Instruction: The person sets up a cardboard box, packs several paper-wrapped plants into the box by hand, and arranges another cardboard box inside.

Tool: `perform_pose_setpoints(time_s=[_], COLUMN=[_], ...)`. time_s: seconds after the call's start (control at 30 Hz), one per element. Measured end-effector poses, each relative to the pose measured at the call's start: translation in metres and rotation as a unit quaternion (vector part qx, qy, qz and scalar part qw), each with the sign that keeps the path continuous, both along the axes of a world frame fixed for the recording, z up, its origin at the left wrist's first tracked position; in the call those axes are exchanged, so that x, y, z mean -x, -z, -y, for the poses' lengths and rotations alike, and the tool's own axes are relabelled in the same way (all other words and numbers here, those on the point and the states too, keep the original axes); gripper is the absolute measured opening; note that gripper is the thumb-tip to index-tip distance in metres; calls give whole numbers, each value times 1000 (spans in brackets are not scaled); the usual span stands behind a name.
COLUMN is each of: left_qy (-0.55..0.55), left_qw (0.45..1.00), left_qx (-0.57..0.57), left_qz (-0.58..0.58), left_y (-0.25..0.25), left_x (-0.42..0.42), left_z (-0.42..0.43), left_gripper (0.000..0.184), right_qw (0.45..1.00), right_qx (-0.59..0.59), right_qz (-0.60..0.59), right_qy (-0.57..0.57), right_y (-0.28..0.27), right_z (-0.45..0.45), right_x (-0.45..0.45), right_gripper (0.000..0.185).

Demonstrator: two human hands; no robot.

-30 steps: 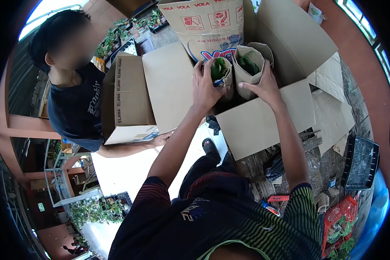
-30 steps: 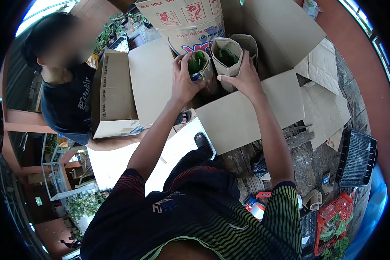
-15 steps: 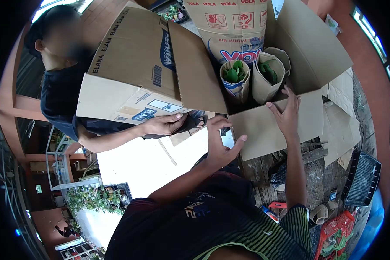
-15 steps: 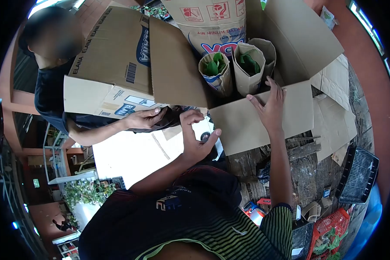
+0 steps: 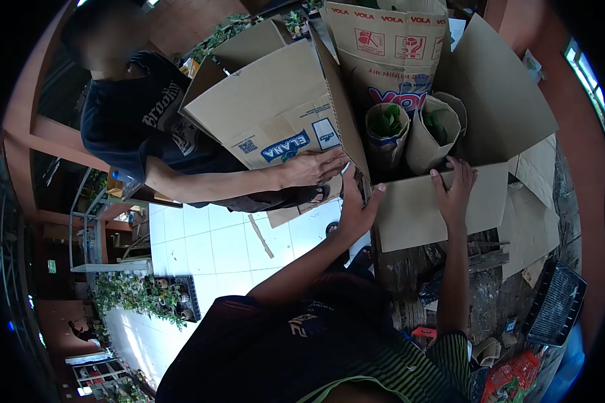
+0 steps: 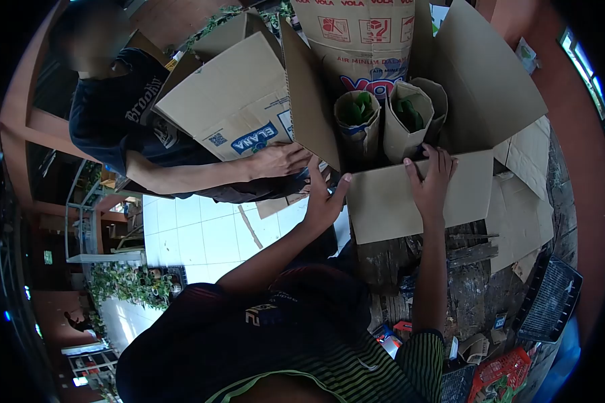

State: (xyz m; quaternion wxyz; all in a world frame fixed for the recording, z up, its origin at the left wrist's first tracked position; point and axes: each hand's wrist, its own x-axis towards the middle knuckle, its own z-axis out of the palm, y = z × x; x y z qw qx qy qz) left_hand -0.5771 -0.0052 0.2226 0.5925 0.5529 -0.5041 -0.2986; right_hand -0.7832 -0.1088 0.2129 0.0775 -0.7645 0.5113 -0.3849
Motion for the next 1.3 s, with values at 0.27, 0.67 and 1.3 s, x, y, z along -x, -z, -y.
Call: perform_pose_setpoints(time_s=[0.27,0.67,1.3], left_qy=[-3,30,29], left_qw=[993,984,971], left_qx=[-2,-40,-124], left_qz=[117,169,205], left_y=[-2,-10,-43], left_x=[-8,-2,-8], left_z=[12,-9,-29], left_gripper=[64,78,87], right_qw=[1000,999,998], right_qx=[12,28,15], right_qz=[-7,-24,-53], right_qy=[15,6,23], right_y=[6,11,19], right_z=[2,3,4], right_x=[-5,-7,-8], right_gripper=[46,49,51])
